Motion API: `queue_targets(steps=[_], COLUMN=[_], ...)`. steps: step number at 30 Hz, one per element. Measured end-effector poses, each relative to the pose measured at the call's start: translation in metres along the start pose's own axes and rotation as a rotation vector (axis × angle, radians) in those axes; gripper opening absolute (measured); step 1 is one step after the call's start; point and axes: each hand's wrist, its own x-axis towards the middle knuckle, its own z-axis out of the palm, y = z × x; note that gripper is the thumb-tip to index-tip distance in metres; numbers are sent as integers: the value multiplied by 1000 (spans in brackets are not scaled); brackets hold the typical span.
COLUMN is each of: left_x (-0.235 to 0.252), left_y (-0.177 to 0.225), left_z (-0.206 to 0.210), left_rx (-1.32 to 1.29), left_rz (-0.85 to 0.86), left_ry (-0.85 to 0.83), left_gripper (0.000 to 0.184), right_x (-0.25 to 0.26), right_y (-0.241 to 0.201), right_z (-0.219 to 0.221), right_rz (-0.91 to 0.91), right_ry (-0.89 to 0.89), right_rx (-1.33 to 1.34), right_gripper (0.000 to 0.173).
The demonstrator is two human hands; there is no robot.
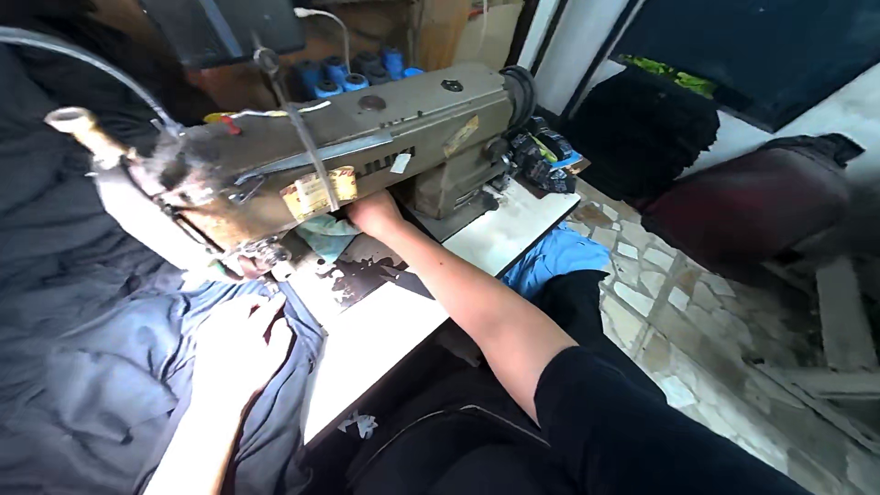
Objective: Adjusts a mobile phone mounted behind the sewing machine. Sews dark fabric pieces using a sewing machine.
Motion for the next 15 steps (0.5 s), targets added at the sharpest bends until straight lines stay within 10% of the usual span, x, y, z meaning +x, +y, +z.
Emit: queue_targets(steps=[9, 15], left_x=[2, 3], left_y=[4, 4], left_z=[-2, -1], left_rx=[-21, -27], left_rz=[-24, -10], left_ry=[-8, 14], left_gripper=[43, 43], right_x=[-2, -4], right_y=[3, 18], right_z=[-10, 3], right_rz=[84, 48], right_ry=[-10, 151], right_rx=[30, 559], right_gripper=[37, 30])
